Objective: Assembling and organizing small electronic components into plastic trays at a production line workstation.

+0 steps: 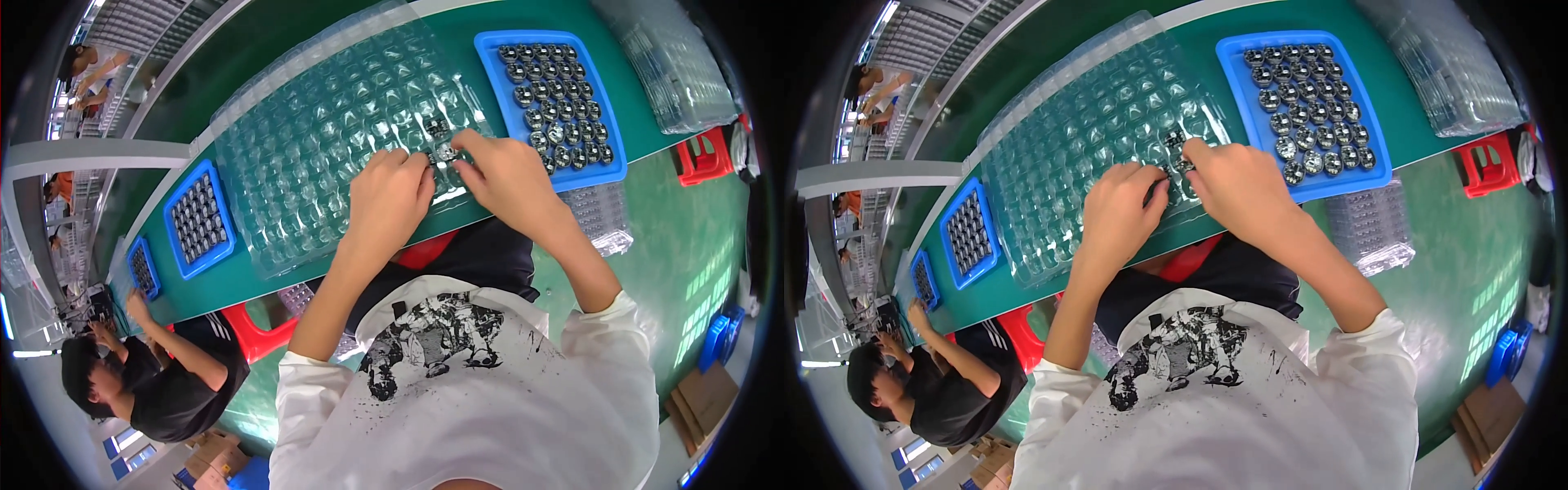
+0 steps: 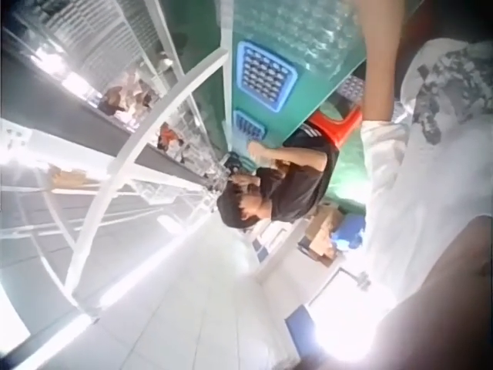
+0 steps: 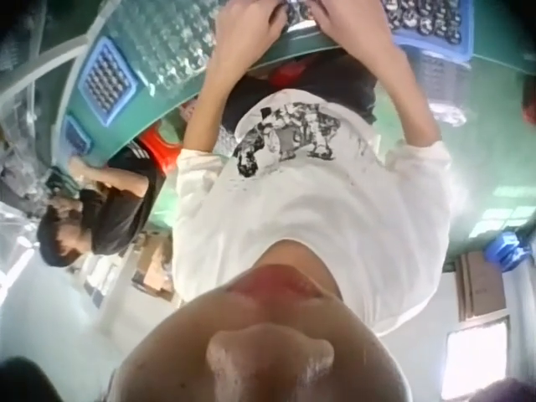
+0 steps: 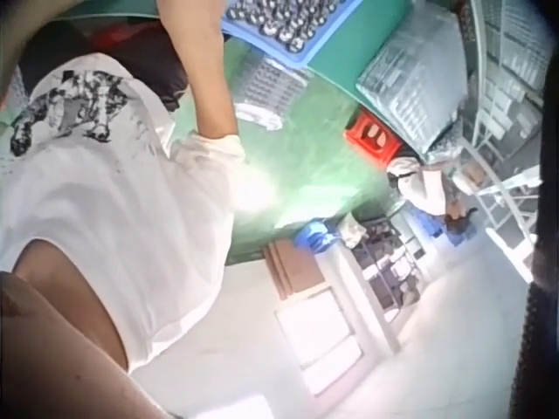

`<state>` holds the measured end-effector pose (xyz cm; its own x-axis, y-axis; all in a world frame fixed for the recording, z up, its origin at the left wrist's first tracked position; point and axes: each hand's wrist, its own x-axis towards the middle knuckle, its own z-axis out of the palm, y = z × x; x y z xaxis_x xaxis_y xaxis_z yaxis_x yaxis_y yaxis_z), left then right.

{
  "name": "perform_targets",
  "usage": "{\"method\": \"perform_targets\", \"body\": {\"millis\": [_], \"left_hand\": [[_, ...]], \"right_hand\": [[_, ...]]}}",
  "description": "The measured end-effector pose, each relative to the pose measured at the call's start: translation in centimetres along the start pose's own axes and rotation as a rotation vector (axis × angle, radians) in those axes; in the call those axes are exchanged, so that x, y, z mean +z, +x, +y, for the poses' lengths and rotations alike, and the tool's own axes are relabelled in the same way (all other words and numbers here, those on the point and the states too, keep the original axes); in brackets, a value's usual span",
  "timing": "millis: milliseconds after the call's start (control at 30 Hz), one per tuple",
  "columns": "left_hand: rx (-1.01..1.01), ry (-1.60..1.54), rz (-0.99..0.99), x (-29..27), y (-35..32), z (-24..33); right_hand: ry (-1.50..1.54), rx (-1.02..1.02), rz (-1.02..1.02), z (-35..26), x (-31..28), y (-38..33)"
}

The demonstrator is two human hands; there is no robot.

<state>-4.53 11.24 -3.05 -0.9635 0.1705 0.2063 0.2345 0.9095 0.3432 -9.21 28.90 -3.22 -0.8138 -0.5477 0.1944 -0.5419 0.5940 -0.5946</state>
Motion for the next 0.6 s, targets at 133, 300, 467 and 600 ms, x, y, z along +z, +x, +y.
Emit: {"method": "perform_targets", "body": {"millis": [133,300,467,600], "left_hand": [[-0.081,-0.074,0.023,0.1,0.2,0.1],[-0.185,-0.737,0.198,-0.8,-0.8,-0.9],[-0.352,-1.876,0.134,-1.3,-3.0,-1.2],[-0.821,-2.084,0.08,-0.5,-2.1,1.2]], "right_hand": [[-0.071,-0.052,-0.011,0.4,0.3,0.5],[-0.118,-0.093,0.036,1.2,0.2,0.8],[0.276,-0.04,0.133,-1.7,-2.8,0.3],[0.534,-0.244,0.06,-3.6,-2.2,0.9]]}}
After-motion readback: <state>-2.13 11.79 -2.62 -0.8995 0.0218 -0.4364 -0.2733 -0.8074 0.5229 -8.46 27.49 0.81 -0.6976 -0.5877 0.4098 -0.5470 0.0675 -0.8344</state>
